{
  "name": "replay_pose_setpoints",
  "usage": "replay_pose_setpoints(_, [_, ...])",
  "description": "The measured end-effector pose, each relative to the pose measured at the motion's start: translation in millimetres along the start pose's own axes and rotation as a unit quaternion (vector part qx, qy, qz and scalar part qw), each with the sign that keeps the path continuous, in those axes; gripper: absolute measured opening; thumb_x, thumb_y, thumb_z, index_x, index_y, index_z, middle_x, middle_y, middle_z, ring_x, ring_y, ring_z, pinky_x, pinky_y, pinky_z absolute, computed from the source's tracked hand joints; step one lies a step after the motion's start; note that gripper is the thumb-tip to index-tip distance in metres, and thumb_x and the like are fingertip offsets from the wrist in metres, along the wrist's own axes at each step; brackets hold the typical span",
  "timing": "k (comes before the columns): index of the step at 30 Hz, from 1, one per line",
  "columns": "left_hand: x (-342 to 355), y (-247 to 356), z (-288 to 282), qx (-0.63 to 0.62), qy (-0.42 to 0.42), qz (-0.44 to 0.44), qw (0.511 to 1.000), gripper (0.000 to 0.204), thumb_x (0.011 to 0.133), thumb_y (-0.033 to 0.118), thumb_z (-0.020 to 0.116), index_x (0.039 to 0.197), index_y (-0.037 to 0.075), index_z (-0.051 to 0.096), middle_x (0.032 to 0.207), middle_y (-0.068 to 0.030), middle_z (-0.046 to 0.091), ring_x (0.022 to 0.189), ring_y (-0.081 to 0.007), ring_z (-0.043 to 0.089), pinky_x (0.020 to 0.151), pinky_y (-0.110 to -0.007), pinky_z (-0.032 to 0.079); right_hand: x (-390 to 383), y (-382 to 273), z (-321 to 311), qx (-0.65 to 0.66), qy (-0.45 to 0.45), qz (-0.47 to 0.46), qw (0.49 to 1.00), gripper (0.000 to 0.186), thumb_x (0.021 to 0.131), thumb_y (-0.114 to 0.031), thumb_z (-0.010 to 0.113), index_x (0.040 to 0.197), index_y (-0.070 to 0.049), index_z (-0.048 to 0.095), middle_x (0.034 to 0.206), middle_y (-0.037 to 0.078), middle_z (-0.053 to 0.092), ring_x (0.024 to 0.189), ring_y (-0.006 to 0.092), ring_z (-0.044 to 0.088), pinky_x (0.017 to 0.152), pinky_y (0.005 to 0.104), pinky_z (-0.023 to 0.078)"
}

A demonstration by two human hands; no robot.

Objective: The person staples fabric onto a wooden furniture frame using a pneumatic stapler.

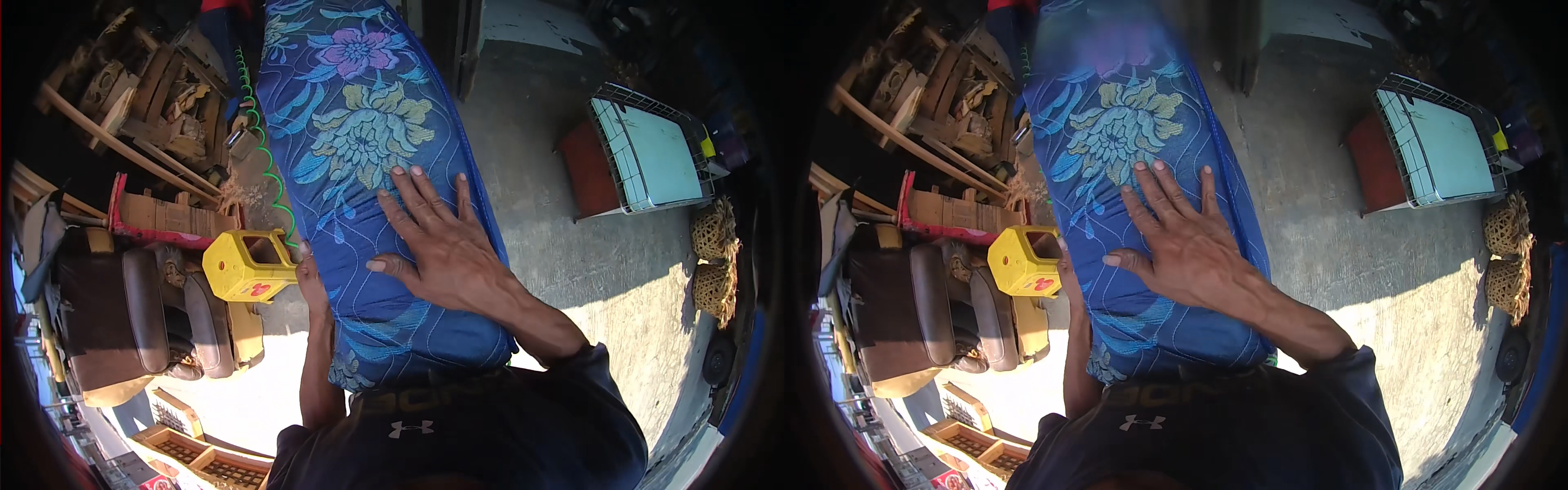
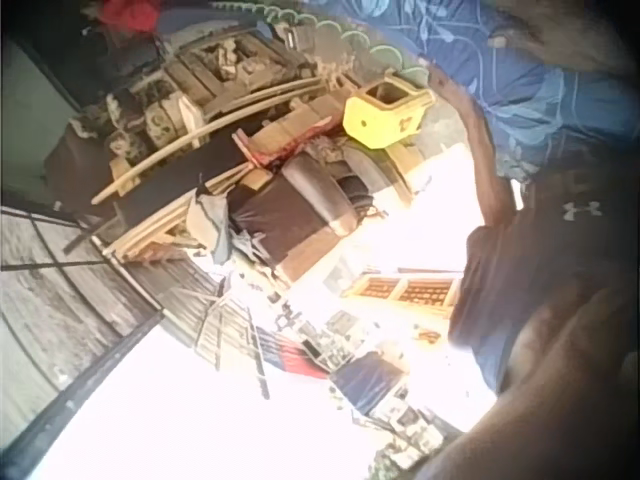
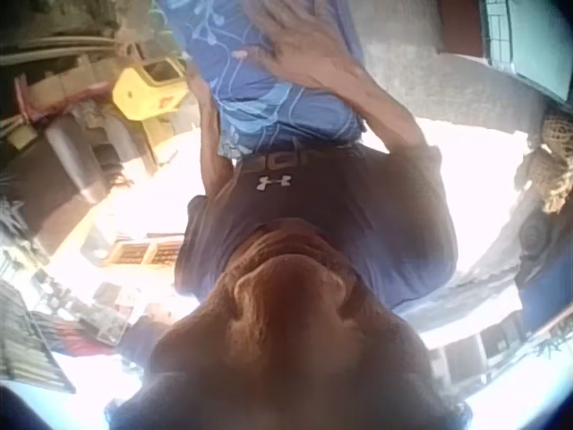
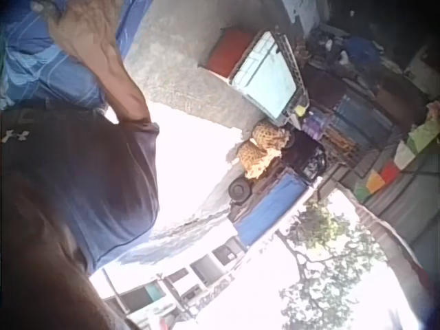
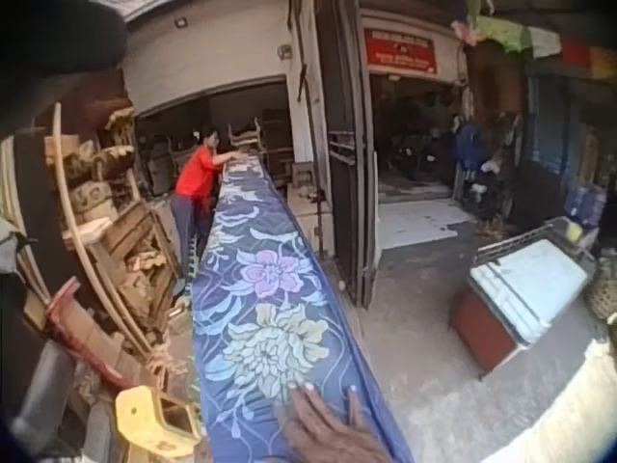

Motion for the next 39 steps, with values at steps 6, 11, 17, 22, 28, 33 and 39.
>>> replay_pose_setpoints(6, [2.9, 15.4, 7.2, 0.054, -0.012, -0.005, 0.998, 0.058, 0.106, 0.05, 0.042, 0.105, 0.0, 0.07, 0.092, -0.0063, 0.072, 0.07, -0.0121, 0.063, 0.062, -0.025, 0.05, -13.7, -1.4, -19.8, 0.156, -0.087, -0.041, 0.983, 0.074, 0.1, -0.052, 0.047, 0.153, -0.003, 0.034, 0.163, 0.015, 0.024, 0.154, 0.03, 0.015, 0.121, 0.0617, 0.007])
replay_pose_setpoints(11, [0.7, 12.0, 4.5, 0.123, 0.008, -0.006, 0.992, 0.058, 0.106, 0.05, 0.042, 0.105, -0.001, 0.07, 0.093, -0.0066, 0.072, 0.07, -0.0121, 0.063, 0.062, -0.025, 0.051, -58.2, 18.9, -17.8, 0.315, -0.014, -0.074, 0.946, 0.066, 0.103, -0.049, 0.043, 0.15, -0.002, 0.04, 0.156, 0.017, 0.039, 0.149, 0.0313, 0.029, 0.122, 0.0625, 0.01])
replay_pose_setpoints(17, [-7.0, 15.9, -0.5, 0.195, 0.035, 0.006, 0.98, 0.059, 0.106, 0.051, 0.041, 0.106, -0.001, 0.07, 0.093, -0.0068, 0.072, 0.071, -0.0121, 0.063, 0.063, -0.025, 0.051, -122.0, 174.4, 106.6, 0.511, 0.266, 0.257, 0.776, 0.072, 0.104, -0.056, 0.033, 0.156, -0.006, 0.028, 0.161, 0.017, 0.029, 0.152, 0.0304, 0.017, 0.124, 0.0542, 0.007])
replay_pose_setpoints(22, [-9.9, 15.0, 7.6, 0.214, 0.049, 0.005, 0.976, 0.059, 0.106, 0.051, 0.041, 0.106, -0.001, 0.07, 0.093, -0.007, 0.072, 0.071, -0.0121, 0.063, 0.064, -0.025, 0.051, -130.0, 204.6, 142.6, 0.635, 0.083, 0.222, 0.736, 0.074, 0.105, -0.058, 0.028, 0.159, -0.009, 0.018, 0.165, 0.017, 0.016, 0.155, 0.0301, 0.006, 0.125, 0.0482, 0.006])
replay_pose_setpoints(28, [-9.8, 8.8, 19.1, 0.219, 0.059, -0.004, 0.974, 0.06, 0.106, 0.051, 0.041, 0.106, -0.002, 0.07, 0.094, -0.0073, 0.072, 0.071, -0.0122, 0.063, 0.064, -0.025, 0.051, -161.9, 232.7, 200.5, 0.579, 0.19, 0.457, 0.648, 0.061, 0.105, -0.046, 0.038, 0.152, -0.008, 0.035, 0.151, 0.021, 0.041, 0.144, 0.0357, 0.034, 0.117, 0.049, 0.029])
replay_pose_setpoints(33, [-13.1, 6.9, 2.8, 0.201, 0.078, -0.007, 0.977, 0.06, 0.106, 0.051, 0.041, 0.106, -0.002, 0.07, 0.094, -0.0075, 0.072, 0.072, -0.0122, 0.063, 0.065, -0.026, 0.051, -234.0, 209.3, 229.6, 0.353, -0.134, 0.368, 0.85, 0.026, 0.093, -0.024, 0.056, 0.103, -0.002, 0.066, 0.1, 0.02, 0.071, 0.093, 0.0394, 0.069, 0.081, 0.0494, 0.055])
replay_pose_setpoints(39, [-5.2, -3.5, -8.8, 0.162, 0.069, -0.013, 0.984, 0.061, 0.106, 0.051, 0.04, 0.107, -0.002, 0.07, 0.094, -0.0078, 0.072, 0.072, -0.0122, 0.063, 0.066, -0.026, 0.051, -266.5, 105.8, 201.2, 0.265, -0.251, 0.239, 0.9, 0.026, 0.083, -0.024, 0.064, 0.092, -0.001, 0.072, 0.099, 0.023, 0.072, 0.1, 0.0367, 0.069, 0.089, 0.0426, 0.056])
Point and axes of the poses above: each hand's wrist, its own x-axis towards the middle knuckle, its own z-axis out of the palm, y = z × x, the point moved 4 cm from there along x, towards the middle knuckle
